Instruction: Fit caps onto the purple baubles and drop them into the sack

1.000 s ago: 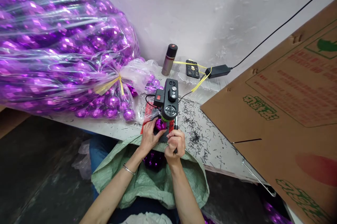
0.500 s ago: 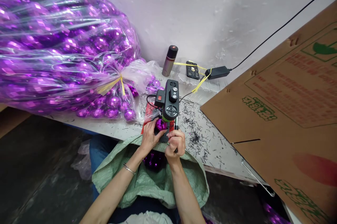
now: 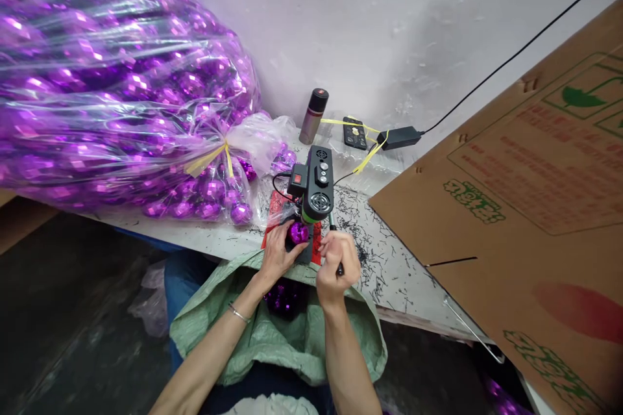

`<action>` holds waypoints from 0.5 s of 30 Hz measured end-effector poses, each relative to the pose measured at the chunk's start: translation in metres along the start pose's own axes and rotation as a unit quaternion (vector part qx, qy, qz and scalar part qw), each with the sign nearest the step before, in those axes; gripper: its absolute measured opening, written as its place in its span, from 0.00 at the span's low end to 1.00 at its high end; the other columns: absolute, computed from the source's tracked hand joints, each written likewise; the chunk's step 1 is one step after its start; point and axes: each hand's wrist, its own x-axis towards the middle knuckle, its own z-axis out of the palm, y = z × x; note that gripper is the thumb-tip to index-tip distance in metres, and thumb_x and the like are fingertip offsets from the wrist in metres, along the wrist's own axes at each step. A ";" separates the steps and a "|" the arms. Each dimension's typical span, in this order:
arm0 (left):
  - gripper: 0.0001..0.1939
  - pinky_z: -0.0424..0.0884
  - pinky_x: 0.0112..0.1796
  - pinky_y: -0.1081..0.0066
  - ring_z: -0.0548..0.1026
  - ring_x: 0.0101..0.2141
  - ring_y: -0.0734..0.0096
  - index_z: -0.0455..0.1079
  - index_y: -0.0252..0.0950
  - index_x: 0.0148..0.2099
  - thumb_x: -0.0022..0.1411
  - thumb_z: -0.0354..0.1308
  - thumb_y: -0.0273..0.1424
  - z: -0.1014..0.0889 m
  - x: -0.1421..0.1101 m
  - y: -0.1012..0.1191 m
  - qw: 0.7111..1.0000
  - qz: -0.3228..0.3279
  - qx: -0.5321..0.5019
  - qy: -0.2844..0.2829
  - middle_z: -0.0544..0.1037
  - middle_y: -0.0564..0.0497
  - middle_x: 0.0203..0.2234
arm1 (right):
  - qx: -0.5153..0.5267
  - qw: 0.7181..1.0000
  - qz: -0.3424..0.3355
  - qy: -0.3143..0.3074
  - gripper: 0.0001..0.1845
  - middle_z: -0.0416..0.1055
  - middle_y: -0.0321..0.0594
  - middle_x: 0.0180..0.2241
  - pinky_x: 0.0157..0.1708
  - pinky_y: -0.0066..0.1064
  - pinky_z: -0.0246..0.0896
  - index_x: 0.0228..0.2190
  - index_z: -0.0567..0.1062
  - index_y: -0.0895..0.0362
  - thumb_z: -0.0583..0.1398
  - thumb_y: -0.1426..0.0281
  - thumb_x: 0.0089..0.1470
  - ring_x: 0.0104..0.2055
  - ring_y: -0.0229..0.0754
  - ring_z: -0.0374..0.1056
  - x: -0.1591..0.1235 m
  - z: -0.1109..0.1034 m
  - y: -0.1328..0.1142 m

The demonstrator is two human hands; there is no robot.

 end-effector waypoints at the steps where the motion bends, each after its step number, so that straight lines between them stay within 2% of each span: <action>1: 0.29 0.73 0.54 0.53 0.78 0.53 0.51 0.64 0.37 0.64 0.66 0.62 0.41 -0.004 -0.006 0.001 1.000 0.013 -0.004 -0.004 0.79 0.39 0.53 | -0.002 1.000 0.010 -0.008 0.16 0.67 0.35 0.27 0.30 0.30 0.62 0.25 0.67 0.55 0.53 0.77 0.66 0.31 0.36 0.67 0.008 -0.003 -0.005; 5: 0.36 0.67 0.61 0.47 0.72 0.61 0.47 0.56 0.37 0.70 0.66 0.61 0.44 -0.029 -0.042 0.001 0.995 0.088 -0.007 -0.056 0.72 0.36 0.61 | -0.012 0.999 -0.002 -0.036 0.16 0.68 0.35 0.26 0.30 0.30 0.61 0.25 0.68 0.55 0.53 0.77 0.65 0.30 0.36 0.67 0.020 -0.009 -0.013; 7: 0.41 0.66 0.62 0.46 0.67 0.65 0.45 0.51 0.35 0.73 0.66 0.60 0.46 -0.041 -0.047 -0.004 0.991 0.108 -0.012 -0.078 0.67 0.33 0.66 | -0.016 0.999 -0.022 -0.039 0.16 0.68 0.35 0.26 0.30 0.30 0.61 0.25 0.68 0.54 0.52 0.78 0.65 0.30 0.37 0.67 0.014 -0.008 -0.010; 8: 0.40 0.65 0.63 0.46 0.66 0.66 0.46 0.50 0.34 0.74 0.68 0.57 0.46 -0.045 -0.041 -0.008 0.992 0.102 -0.017 -0.072 0.65 0.33 0.67 | -0.018 0.999 -0.029 -0.037 0.16 0.68 0.35 0.26 0.30 0.30 0.62 0.25 0.67 0.54 0.52 0.79 0.64 0.30 0.37 0.67 0.009 -0.007 -0.009; 10: 0.30 0.65 0.63 0.49 0.65 0.67 0.51 0.54 0.34 0.72 0.73 0.48 0.38 -0.046 -0.011 -0.017 0.998 0.061 -0.021 -0.025 0.66 0.35 0.67 | -0.018 0.999 -0.033 -0.033 0.16 0.67 0.35 0.26 0.31 0.30 0.62 0.26 0.67 0.54 0.51 0.79 0.64 0.31 0.37 0.68 0.002 -0.005 -0.006; 12: 0.23 0.66 0.63 0.51 0.70 0.63 0.54 0.64 0.33 0.66 0.74 0.44 0.32 -0.040 0.038 -0.028 0.999 0.011 -0.014 0.030 0.72 0.36 0.62 | -0.016 0.999 -0.032 -0.029 0.16 0.67 0.34 0.26 0.31 0.30 0.62 0.26 0.66 0.54 0.51 0.80 0.64 0.31 0.37 0.68 -0.002 -0.004 -0.004; 13: 0.21 0.68 0.61 0.52 0.73 0.60 0.54 0.69 0.32 0.61 0.72 0.45 0.31 -0.034 0.065 -0.032 0.999 -0.003 -0.014 0.032 0.75 0.36 0.58 | -0.015 0.999 -0.031 -0.028 0.16 0.66 0.34 0.26 0.30 0.29 0.62 0.26 0.66 0.54 0.51 0.80 0.64 0.31 0.36 0.67 -0.003 -0.003 -0.004; 15: 0.17 0.73 0.55 0.55 0.78 0.51 0.55 0.74 0.31 0.53 0.69 0.49 0.29 -0.020 0.114 -0.037 0.999 -0.003 -0.038 -0.009 0.80 0.36 0.48 | -0.014 0.999 -0.033 -0.030 0.15 0.66 0.34 0.27 0.29 0.29 0.61 0.26 0.66 0.54 0.51 0.81 0.63 0.31 0.36 0.67 -0.002 -0.003 -0.004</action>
